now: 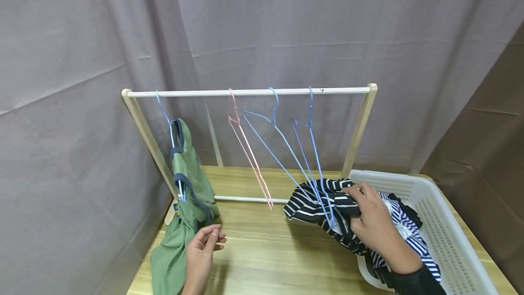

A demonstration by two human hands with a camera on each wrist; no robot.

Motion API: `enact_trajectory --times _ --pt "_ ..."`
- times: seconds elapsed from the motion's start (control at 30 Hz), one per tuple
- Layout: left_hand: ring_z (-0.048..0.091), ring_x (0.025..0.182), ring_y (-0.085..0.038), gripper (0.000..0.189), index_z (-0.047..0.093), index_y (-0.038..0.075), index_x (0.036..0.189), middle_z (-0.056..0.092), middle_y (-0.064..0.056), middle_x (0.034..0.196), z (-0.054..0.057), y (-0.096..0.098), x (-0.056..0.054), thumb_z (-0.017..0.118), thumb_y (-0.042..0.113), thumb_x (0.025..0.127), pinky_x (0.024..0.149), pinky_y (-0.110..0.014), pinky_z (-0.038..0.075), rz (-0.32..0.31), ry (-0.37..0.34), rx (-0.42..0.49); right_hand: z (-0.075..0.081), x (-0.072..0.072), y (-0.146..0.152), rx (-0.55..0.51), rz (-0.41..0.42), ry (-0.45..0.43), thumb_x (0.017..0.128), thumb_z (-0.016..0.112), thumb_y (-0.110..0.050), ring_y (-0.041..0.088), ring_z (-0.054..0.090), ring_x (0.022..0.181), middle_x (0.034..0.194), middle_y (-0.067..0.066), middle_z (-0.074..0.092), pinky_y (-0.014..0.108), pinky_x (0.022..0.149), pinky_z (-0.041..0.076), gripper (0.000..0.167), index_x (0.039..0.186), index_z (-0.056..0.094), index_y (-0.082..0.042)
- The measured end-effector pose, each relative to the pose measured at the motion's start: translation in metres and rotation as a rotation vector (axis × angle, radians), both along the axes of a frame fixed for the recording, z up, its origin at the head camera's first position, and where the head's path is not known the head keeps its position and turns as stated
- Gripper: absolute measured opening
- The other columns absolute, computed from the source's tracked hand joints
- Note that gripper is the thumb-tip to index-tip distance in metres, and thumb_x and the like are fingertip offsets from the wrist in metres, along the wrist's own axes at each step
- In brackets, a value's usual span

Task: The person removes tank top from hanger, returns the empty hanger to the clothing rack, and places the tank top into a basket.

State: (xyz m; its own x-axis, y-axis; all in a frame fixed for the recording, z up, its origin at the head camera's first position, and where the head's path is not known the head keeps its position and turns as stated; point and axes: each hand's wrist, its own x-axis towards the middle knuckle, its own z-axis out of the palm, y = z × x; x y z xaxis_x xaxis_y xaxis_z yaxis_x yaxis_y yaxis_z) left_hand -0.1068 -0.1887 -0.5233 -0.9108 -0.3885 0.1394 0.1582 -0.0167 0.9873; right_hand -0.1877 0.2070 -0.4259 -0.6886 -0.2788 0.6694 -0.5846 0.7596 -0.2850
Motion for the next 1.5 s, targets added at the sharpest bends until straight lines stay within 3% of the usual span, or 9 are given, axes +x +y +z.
enact_trajectory --times 0.17,0.37,0.6,0.77,0.97,1.2,1.33,1.5 --pt "0.074 0.082 -0.006 0.027 0.067 -0.012 0.123 0.076 0.012 0.087 0.001 -0.001 0.000 0.060 0.010 0.109 0.072 -0.027 0.064 -0.013 0.007 -0.013 0.016 0.003 0.021 -0.028 -0.055 0.026 0.052 0.052 0.015 0.038 0.058 0.104 0.110 0.016 0.064 0.056 0.080 0.044 0.071 0.118 0.071 -0.003" --pt "0.075 0.082 -0.007 0.030 0.065 -0.014 0.124 0.076 0.011 0.087 0.001 -0.001 -0.001 0.060 0.012 0.109 0.073 -0.027 0.064 -0.011 -0.006 -0.013 0.027 0.005 0.045 -0.071 -0.094 0.068 0.055 0.051 0.016 0.043 0.054 0.102 0.110 0.022 0.059 0.049 0.082 0.035 0.066 0.117 0.069 0.000" --pt "0.076 0.083 -0.008 0.029 0.067 -0.010 0.124 0.077 0.011 0.087 -0.002 -0.001 -0.003 0.060 0.014 0.110 0.074 -0.028 0.065 -0.010 -0.054 -0.015 0.039 0.014 0.079 -0.074 -0.242 0.094 0.066 0.053 0.013 0.051 0.050 0.106 0.114 0.031 0.057 0.062 0.080 0.033 0.053 0.115 0.070 0.002" --pt "0.076 0.083 -0.010 0.030 0.067 -0.010 0.125 0.077 0.008 0.088 -0.002 -0.001 -0.002 0.060 0.015 0.110 0.073 -0.028 0.065 -0.002 -0.064 -0.009 0.048 0.024 0.103 -0.023 -0.357 0.033 0.069 0.050 0.011 0.054 0.046 0.114 0.122 0.035 0.054 0.070 0.081 0.035 0.053 0.118 0.068 0.003" --pt "0.075 0.081 -0.007 0.029 0.066 -0.013 0.123 0.078 0.006 0.088 -0.002 -0.002 0.000 0.059 0.011 0.110 0.071 -0.026 0.064 -0.004 -0.008 -0.018 0.052 0.033 0.125 0.053 -0.495 -0.035 0.068 0.051 0.007 0.057 0.042 0.122 0.130 0.039 0.049 0.077 0.084 0.040 0.054 0.120 0.066 0.002" --pt "0.075 0.081 -0.006 0.025 0.067 -0.011 0.121 0.078 0.006 0.087 -0.004 -0.002 -0.001 0.059 0.010 0.109 0.071 -0.026 0.064 -0.011 0.014 -0.021 0.052 0.034 0.133 0.108 -0.507 -0.070 0.064 0.050 0.005 0.056 0.041 0.122 0.133 0.037 0.048 0.075 0.075 0.040 0.057 0.118 0.067 -0.002" --pt "0.075 0.081 -0.007 0.025 0.067 -0.011 0.121 0.078 0.005 0.088 -0.005 -0.002 -0.002 0.059 0.010 0.109 0.070 -0.026 0.064 -0.014 0.009 -0.020 0.053 0.031 0.131 0.196 -0.519 -0.146 0.066 0.052 0.004 0.057 0.039 0.124 0.135 0.037 0.047 0.077 0.080 0.042 0.058 0.121 0.068 -0.002" --pt "0.075 0.081 -0.007 0.025 0.067 -0.011 0.121 0.078 0.003 0.088 -0.005 -0.002 -0.002 0.059 0.010 0.109 0.070 -0.026 0.064 -0.017 0.014 -0.023 0.046 0.025 0.130 0.302 -0.447 -0.172 0.066 0.054 0.003 0.057 0.042 0.119 0.131 0.035 0.051 0.075 0.082 0.045 0.056 0.118 0.073 -0.003"
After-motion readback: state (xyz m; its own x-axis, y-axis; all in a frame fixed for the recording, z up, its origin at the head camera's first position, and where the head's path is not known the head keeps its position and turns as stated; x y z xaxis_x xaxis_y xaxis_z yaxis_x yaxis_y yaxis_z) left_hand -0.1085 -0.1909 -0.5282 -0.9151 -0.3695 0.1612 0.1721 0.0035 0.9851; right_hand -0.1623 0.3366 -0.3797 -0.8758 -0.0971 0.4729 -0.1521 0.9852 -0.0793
